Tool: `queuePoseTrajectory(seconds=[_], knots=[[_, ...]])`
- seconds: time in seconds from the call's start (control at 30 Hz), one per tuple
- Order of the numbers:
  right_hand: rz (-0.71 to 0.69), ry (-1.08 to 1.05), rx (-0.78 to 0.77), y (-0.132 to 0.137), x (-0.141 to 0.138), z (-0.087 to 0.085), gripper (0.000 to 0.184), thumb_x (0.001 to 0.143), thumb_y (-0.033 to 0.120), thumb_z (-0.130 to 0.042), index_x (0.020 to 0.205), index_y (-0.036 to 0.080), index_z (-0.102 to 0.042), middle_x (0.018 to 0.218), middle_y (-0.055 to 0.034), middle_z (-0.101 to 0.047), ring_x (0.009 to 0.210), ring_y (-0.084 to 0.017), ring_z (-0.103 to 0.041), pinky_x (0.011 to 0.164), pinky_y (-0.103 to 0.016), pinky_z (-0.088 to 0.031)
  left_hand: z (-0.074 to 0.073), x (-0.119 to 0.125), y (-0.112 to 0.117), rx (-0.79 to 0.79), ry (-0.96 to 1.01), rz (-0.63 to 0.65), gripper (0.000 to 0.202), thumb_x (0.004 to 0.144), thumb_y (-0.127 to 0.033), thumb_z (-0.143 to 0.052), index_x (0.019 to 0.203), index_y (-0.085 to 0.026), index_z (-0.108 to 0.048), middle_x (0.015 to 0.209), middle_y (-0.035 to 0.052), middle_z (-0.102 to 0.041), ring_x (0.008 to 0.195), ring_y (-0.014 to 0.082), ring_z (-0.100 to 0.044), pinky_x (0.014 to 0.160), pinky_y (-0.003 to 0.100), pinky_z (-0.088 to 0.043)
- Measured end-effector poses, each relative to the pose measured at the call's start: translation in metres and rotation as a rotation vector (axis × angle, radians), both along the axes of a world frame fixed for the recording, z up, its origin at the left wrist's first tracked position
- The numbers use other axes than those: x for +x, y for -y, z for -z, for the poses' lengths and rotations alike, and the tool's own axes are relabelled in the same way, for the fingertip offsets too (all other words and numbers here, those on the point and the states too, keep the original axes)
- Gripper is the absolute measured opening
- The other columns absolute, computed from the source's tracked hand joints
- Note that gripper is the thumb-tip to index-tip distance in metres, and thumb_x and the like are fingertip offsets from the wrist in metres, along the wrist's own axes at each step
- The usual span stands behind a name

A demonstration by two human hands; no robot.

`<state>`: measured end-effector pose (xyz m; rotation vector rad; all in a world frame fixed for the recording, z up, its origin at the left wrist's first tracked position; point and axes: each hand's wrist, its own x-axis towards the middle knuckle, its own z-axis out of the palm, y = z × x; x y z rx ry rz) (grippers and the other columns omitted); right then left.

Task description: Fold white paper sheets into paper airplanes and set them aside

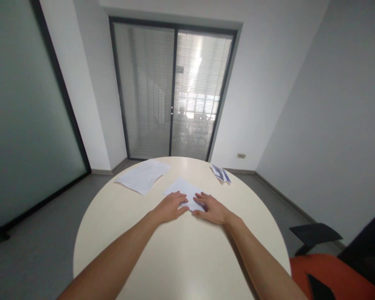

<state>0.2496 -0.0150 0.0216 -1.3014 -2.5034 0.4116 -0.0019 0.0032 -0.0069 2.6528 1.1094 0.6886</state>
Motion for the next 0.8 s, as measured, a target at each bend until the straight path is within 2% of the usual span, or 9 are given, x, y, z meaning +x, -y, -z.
queuePoseTrajectory(seconds=[0.33,0.57,0.8], knots=[[0.003,-0.07,-0.108,-0.003,0.01,0.0,0.088,0.069,0.07,-0.072,0.14,0.02,-0.057,0.152,-0.016,-0.044,0.142,-0.036,-0.037,0.118,-0.052,-0.025,0.0,0.0,-0.001,0.001,0.001,0.004,0.035,0.096,-0.043,-0.054,0.12,-0.021,-0.066,0.138,0.0084,-0.06,0.135,0.0301,-0.047,0.114,0.046,-0.036],[0.025,-0.133,-0.151,-0.001,0.011,-0.003,0.077,0.068,0.068,-0.074,0.129,0.021,-0.066,0.149,-0.0143,-0.048,0.14,-0.035,-0.041,0.117,-0.05,-0.029,0.003,0.0,-0.003,0.0,-0.003,-0.01,0.034,0.099,-0.043,-0.048,0.119,-0.022,-0.066,0.139,0.0076,-0.06,0.135,0.0297,-0.047,0.113,0.046,-0.036],[0.019,-0.193,-0.131,0.001,0.012,-0.006,0.064,0.072,0.066,-0.073,0.117,0.02,-0.073,0.136,-0.0143,-0.061,0.132,-0.034,-0.051,0.114,-0.049,-0.035,-0.001,0.001,-0.001,-0.002,0.019,-0.008,0.033,0.101,-0.039,-0.042,0.115,-0.022,-0.067,0.134,0.0072,-0.063,0.131,0.0293,-0.051,0.111,0.045,-0.039]])
